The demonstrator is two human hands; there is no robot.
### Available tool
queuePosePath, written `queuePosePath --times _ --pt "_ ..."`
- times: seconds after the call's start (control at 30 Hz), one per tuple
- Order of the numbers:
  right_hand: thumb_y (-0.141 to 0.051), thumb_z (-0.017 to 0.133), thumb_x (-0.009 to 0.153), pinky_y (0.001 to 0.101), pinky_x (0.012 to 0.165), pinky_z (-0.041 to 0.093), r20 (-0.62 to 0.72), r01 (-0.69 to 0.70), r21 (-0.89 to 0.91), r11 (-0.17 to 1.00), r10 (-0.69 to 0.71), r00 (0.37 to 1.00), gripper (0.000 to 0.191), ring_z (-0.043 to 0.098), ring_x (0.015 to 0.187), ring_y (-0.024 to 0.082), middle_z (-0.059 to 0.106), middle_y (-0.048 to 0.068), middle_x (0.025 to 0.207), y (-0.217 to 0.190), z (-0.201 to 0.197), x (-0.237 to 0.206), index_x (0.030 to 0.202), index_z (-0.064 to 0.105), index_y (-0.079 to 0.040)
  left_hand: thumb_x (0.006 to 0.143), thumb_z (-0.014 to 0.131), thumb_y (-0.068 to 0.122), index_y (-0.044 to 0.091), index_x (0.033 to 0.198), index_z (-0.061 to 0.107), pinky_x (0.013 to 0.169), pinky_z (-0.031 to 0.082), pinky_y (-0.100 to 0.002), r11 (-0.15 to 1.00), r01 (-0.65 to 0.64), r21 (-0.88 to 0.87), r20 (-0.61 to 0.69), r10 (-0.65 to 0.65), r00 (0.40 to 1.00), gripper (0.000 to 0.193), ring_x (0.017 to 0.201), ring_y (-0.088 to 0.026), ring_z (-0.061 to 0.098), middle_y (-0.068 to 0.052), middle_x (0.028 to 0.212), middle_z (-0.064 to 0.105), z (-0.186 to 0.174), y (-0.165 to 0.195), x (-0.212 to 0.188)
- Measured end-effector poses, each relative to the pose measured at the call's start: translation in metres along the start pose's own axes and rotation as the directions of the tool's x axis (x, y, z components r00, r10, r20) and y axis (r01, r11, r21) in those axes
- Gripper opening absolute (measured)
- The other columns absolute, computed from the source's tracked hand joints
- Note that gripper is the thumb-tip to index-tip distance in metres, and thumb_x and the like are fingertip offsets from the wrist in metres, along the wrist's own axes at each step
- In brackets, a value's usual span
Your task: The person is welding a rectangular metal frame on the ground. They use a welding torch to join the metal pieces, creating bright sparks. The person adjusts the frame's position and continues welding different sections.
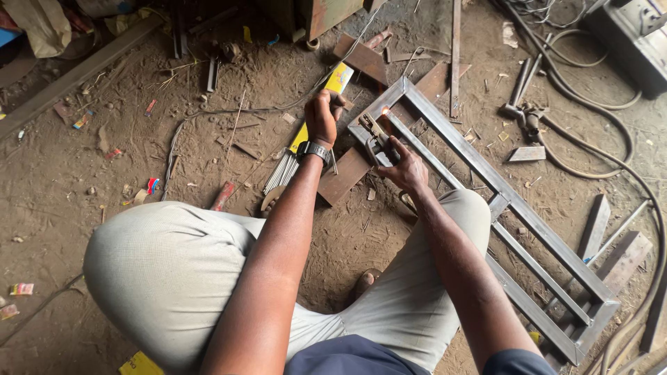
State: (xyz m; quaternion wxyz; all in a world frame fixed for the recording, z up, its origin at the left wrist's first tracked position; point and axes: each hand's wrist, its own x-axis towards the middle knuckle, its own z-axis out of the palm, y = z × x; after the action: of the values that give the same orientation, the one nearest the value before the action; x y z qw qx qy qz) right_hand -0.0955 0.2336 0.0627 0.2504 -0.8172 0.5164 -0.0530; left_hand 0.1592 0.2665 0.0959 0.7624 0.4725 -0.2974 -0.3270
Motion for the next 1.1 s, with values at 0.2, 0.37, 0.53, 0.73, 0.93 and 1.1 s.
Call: queuePosePath --times 0.2,0.37,0.53,0.73,0.93,1.1 --pt "-0.048 0.086 0.067 0.0384 0.070 0.062 0.052 0.015 -0.026 1.000 -0.014 0.999 0.103 0.070 0.093 0.028 0.069 0.019 0.112 0.002 0.015 0.008 0.158 0.039 -0.029 0.099 0.039 0.034 0.004 0.073 0.061 0.053 0.033 -0.029 1.000 0.007 0.012 0.004 -0.007 1.000 0.045 0.054 -0.008 0.042 0.003 0.058 0.046 -0.002 -0.002 -0.001" --pt "-0.044 0.082 0.069 0.0398 0.072 0.063 0.077 0.024 0.006 1.000 -0.025 0.997 0.102 0.071 0.089 0.028 0.070 0.017 0.106 0.002 0.022 0.014 0.159 0.038 -0.026 0.099 0.039 0.036 0.005 0.073 0.061 0.052 0.033 -0.029 0.999 0.024 0.027 -0.002 -0.024 1.000 0.047 0.053 -0.008 0.041 0.003 0.057 0.046 -0.002 0.001 -0.002" --pt "-0.045 0.084 0.069 0.0412 0.075 0.062 0.066 0.049 0.001 0.999 -0.049 0.997 0.101 0.071 0.091 0.028 0.070 0.016 0.106 0.000 0.023 0.015 0.158 0.039 -0.025 0.099 0.039 0.036 0.005 0.074 0.061 0.052 0.032 -0.029 0.999 0.035 0.012 0.006 -0.035 0.999 0.046 0.054 -0.008 0.041 0.003 0.058 0.045 -0.003 0.000 -0.001" --pt "-0.050 0.086 0.068 0.0428 0.077 0.062 0.087 0.003 -0.037 0.999 0.000 0.996 0.105 0.069 0.095 0.030 0.066 0.019 0.111 -0.005 0.019 0.013 0.158 0.038 -0.026 0.098 0.037 0.036 0.005 0.073 0.061 0.052 0.033 -0.029 0.998 0.021 0.054 0.023 -0.022 0.999 0.046 0.053 -0.008 0.040 0.003 0.057 0.045 0.000 0.004 0.000" --pt "-0.051 0.087 0.068 0.0430 0.079 0.061 0.077 0.027 -0.035 0.999 -0.024 0.997 0.104 0.070 0.097 0.030 0.069 0.016 0.110 -0.010 0.016 0.012 0.158 0.039 -0.028 0.099 0.036 0.035 0.004 0.073 0.061 0.053 0.036 -0.029 0.997 -0.003 0.073 0.024 0.002 1.000 0.048 0.055 -0.009 0.043 0.003 0.059 0.047 0.001 0.009 -0.003" --pt "-0.047 0.085 0.067 0.0435 0.081 0.060 0.068 0.033 -0.011 0.999 -0.033 0.997 0.101 0.072 0.097 0.029 0.074 0.015 0.109 -0.010 0.016 0.010 0.156 0.044 -0.028 0.101 0.035 0.036 0.005 0.072 0.060 0.053 0.035 -0.031 0.970 -0.034 0.241 -0.012 0.038 0.999 0.048 0.054 -0.010 0.045 0.001 0.059 0.047 -0.001 0.001 0.000"
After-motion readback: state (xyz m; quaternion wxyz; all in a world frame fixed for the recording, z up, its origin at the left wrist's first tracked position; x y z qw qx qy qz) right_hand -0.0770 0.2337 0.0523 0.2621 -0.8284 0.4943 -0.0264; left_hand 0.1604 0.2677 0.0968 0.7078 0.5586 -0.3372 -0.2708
